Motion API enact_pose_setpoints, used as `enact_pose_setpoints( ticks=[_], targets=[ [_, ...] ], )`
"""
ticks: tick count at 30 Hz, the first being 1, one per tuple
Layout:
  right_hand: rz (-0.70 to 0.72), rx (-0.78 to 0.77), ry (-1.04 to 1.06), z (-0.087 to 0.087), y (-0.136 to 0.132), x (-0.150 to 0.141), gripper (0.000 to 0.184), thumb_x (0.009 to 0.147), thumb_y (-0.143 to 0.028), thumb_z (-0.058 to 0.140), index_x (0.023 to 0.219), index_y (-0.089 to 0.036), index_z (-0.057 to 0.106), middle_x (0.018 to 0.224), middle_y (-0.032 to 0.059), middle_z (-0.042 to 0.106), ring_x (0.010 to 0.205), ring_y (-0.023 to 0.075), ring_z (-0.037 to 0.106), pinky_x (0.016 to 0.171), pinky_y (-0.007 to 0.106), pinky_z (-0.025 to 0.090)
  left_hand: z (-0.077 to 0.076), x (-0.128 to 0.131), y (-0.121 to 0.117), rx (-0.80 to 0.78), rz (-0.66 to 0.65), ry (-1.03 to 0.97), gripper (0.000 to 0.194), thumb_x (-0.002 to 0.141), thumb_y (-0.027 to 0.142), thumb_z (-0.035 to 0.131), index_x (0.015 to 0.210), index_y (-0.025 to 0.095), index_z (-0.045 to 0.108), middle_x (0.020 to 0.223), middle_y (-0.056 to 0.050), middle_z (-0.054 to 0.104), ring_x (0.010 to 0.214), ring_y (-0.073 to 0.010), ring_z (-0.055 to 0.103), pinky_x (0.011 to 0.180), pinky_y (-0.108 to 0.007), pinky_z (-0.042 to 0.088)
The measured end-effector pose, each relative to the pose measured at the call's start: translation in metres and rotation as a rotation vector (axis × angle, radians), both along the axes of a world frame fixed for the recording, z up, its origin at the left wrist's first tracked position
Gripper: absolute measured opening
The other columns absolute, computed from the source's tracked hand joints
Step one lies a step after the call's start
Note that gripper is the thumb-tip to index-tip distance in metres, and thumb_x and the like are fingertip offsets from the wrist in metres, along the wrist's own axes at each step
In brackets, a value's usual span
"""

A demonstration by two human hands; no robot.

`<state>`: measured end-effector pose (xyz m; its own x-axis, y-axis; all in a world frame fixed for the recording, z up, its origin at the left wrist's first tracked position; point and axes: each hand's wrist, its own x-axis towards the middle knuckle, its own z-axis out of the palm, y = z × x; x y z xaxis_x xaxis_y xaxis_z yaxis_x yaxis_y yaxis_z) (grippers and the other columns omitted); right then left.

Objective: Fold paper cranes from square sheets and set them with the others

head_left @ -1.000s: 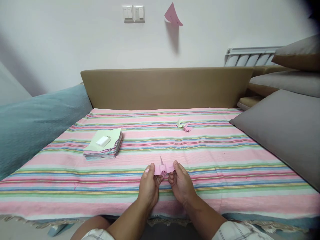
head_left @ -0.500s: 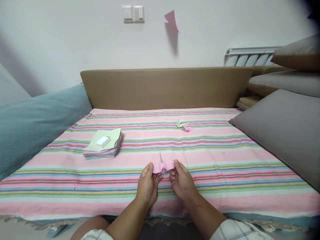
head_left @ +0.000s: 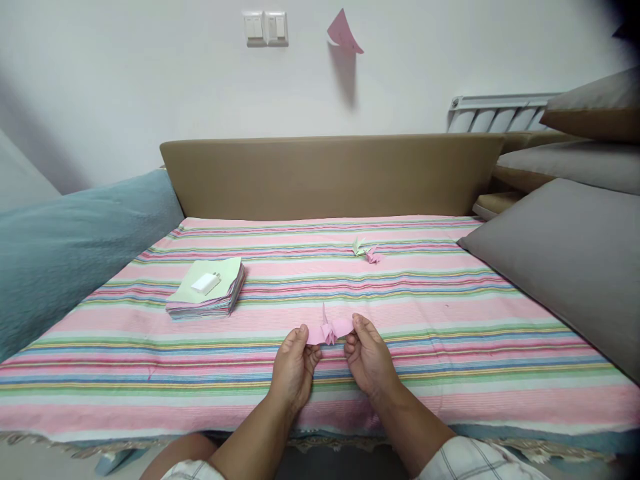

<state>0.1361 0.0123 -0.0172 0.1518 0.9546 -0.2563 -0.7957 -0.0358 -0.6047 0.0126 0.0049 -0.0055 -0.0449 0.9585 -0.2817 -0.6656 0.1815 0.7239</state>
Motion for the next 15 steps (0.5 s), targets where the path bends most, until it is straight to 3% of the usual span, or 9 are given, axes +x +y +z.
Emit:
enact_pose_setpoints(
  ticks=[15],
  targets=[
    [-0.072,0.011,-0.101,0.002,0.008,0.014,0.029,0.06,-0.029,0.078,0.078,-0.02,0.057,0.054,-0.0076,0.051,0.048,0.0043,0.047,0.04,0.011,0.04,0.0,-0.006,0.001,-0.022,-0.05,0.083,0.036,0.059,0.037,0.079,0.069,0.016,0.051,0.053,0.004,0.055,0.051,-0.0077,0.055,0.054,-0.019,0.051]
  ],
)
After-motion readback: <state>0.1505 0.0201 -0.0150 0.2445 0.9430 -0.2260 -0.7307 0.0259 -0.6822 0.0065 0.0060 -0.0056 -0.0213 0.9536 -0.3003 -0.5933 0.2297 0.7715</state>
